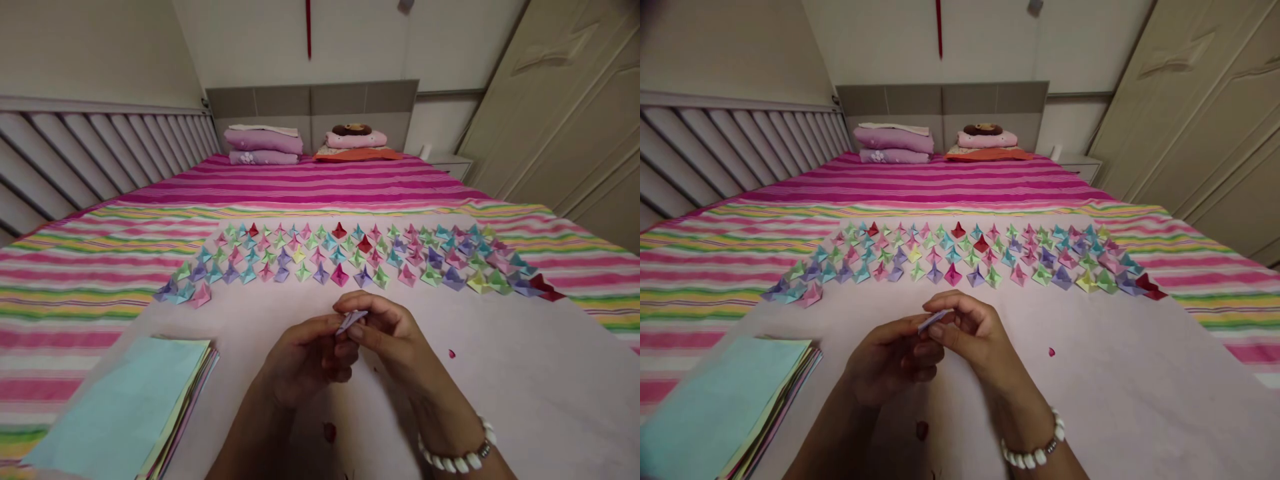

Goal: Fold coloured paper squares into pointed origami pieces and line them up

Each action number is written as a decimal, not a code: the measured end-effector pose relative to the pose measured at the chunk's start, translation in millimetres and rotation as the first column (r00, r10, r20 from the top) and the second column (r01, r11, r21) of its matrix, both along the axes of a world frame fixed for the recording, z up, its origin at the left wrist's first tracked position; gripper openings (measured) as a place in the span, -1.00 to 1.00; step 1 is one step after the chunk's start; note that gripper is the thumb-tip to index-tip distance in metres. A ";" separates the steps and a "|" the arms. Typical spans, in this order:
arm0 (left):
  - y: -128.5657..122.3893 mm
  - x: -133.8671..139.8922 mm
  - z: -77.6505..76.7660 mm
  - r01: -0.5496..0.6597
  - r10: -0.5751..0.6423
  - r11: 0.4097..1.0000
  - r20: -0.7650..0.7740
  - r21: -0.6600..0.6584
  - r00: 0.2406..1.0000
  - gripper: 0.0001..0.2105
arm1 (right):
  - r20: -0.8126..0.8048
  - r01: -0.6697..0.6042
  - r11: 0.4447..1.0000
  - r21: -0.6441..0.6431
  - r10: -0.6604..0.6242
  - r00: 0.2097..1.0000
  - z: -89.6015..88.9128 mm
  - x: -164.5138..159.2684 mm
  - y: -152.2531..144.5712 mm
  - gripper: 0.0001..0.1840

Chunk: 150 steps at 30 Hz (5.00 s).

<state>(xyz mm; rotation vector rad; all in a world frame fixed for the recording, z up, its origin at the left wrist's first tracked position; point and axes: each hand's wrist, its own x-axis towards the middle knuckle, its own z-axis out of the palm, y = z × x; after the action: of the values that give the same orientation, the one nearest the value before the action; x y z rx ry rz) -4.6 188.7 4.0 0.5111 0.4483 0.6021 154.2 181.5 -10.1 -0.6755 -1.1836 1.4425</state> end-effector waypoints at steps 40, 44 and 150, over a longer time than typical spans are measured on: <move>-1.4 3.6 -9.6 -0.377 0.612 0.596 -0.098 0.709 0.784 -0.91 | -0.127 0.227 0.972 -0.061 -0.233 0.964 0.5 -10.4 -3.9 -0.90; -0.3 -2.5 -4.7 -0.328 0.591 0.594 -0.121 0.735 0.798 -0.92 | -0.095 0.206 0.978 -0.028 -0.207 0.974 -0.5 -11.7 -4.2 -0.90; 6.9 -4.5 -11.8 -0.248 0.851 0.396 -0.252 0.884 0.460 -0.87 | -0.020 0.229 0.884 -0.408 -0.260 0.965 -3.7 -12.5 7.8 -0.61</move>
<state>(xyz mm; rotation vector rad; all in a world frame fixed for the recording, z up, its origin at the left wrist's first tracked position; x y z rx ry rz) -9.0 195.7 -7.8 1.4786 1.1830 1.3881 141.8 189.4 -13.9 -1.0088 -0.7118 1.4913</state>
